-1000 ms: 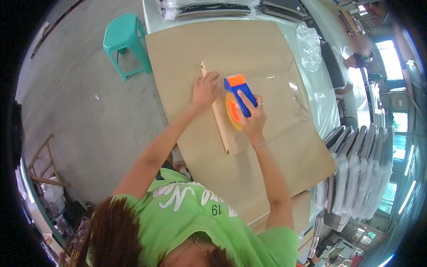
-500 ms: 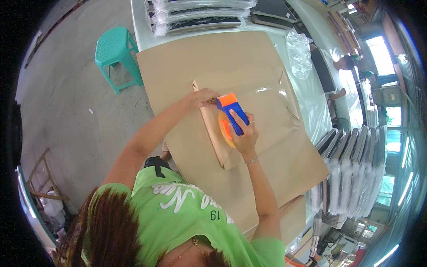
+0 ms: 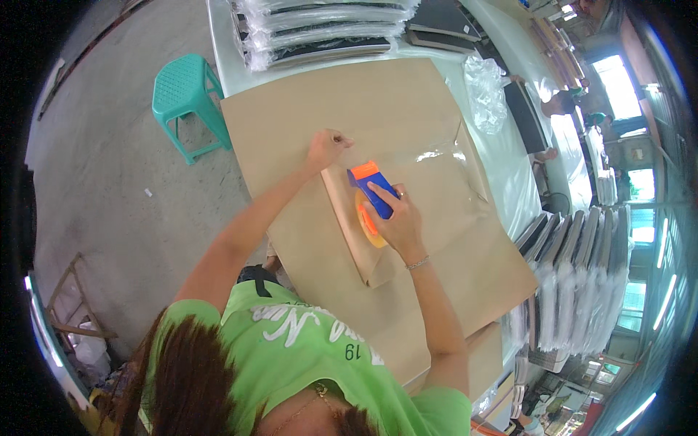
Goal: The person wraps a rectangular product in brown paper, using a tape dispenser to secure the paper edges and folds.
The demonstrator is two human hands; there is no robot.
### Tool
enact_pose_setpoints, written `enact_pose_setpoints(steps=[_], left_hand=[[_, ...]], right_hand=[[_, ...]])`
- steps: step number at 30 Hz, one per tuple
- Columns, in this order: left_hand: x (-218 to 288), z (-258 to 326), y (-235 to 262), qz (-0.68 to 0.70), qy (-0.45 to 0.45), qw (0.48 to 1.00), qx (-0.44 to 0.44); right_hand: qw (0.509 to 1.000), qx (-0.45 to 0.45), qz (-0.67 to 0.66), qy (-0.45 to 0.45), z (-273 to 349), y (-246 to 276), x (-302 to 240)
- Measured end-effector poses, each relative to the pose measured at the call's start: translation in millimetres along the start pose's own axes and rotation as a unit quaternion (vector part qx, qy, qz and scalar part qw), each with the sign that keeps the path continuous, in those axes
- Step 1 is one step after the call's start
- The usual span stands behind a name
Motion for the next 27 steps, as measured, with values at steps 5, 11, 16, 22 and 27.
enact_pose_setpoints(steps=[5, 11, 16, 22, 27], left_hand=[[4, -34, 7, -0.117, -0.035, 0.992, 0.018], [-34, -52, 0, -0.111, 0.063, 0.992, -0.019], [-67, -63, 25, -0.241, 0.060, 0.969, -0.011], [-44, -14, 35, -0.080, 0.021, 0.985, 0.154], [-14, 137, -87, -0.080, 0.040, 0.965, 0.245]], right_hand=[[0.996, -0.029, 0.056, -0.067, -32, -5, 4], [0.987, -0.110, 0.071, -0.093, -75, -10, 2], [0.985, -0.123, 0.099, -0.071, -91, -16, -11], [0.981, -0.179, 0.033, -0.066, -101, -23, 8], [0.927, -0.353, 0.066, -0.109, -125, -38, 22]])
Point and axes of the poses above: each hand's wrist, its own z-axis away from the middle knuckle, its own y-axis out of the back of the hand, x = y × z, the point moved 6 cm from there along -z, towards the middle knuckle, and after that the axes turned 12 degrees about -x, right-handed, at the moved point
